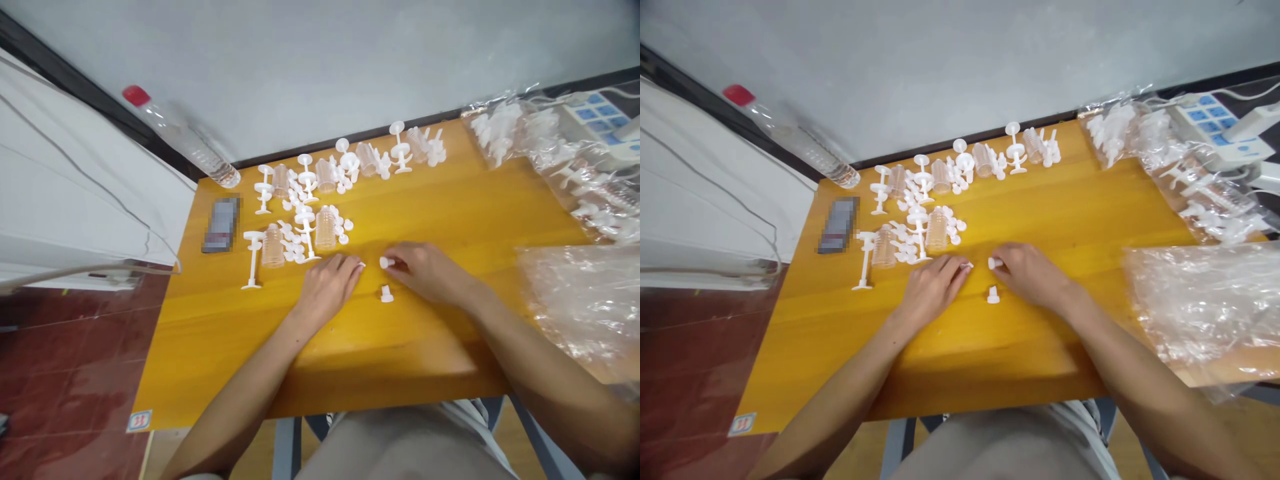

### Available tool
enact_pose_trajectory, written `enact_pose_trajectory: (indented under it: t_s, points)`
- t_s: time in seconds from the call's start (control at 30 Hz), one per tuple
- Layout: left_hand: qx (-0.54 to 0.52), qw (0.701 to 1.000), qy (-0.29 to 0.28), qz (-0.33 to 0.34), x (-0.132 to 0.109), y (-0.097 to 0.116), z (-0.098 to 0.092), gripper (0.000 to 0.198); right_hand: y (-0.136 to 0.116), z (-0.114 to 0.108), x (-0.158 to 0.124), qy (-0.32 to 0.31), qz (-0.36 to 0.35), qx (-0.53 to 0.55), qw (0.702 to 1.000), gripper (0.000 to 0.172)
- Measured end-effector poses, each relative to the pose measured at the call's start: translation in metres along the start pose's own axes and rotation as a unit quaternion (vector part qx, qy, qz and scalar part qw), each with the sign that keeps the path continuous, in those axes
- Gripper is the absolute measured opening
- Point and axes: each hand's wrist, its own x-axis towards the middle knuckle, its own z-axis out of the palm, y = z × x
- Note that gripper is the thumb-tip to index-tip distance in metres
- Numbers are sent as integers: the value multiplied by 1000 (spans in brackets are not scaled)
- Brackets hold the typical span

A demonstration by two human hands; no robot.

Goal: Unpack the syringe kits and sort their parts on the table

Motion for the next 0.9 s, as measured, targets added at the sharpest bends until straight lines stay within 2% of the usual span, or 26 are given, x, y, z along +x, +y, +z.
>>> enact_pose_trajectory:
  t_s: [0.13, 0.27, 0.37, 0.47, 0.57, 0.67, 0.73, 0.83, 0.9]
  points:
    - [-9, 1000, -4, 10, -3, 0, -3, 18, -12, -10, 43, -20, 8, -59, 998, 22]
    - [-60, 995, 81, 7, 0, -5, 0, 14, -29, -16, 89, -74, 21, -116, 990, 24]
    - [-87, 990, 108, 11, 5, -9, 1, 13, -34, -17, 105, -91, 22, -116, 989, 24]
    - [-65, 991, 119, 18, 12, -12, 1, 12, -29, -20, 91, -54, 23, -89, 994, 25]
    - [-19, 989, 146, 6, 18, -13, 5, 10, -22, -20, 47, -9, 32, -53, 998, 26]
    - [19, 985, 171, -11, 24, -16, 12, 10, -26, -11, -1, -37, 54, -31, 997, 27]
    - [38, 982, 183, -25, 27, -17, 14, 11, -33, -1, -21, -65, 89, -55, 992, 29]
    - [49, 980, 187, -51, 24, -19, 10, 13, -39, 10, -25, -93, 84, -72, 989, 24]
    - [35, 979, 190, -64, 15, -17, 2, 16, -35, 13, -12, -67, 54, -40, 995, 22]
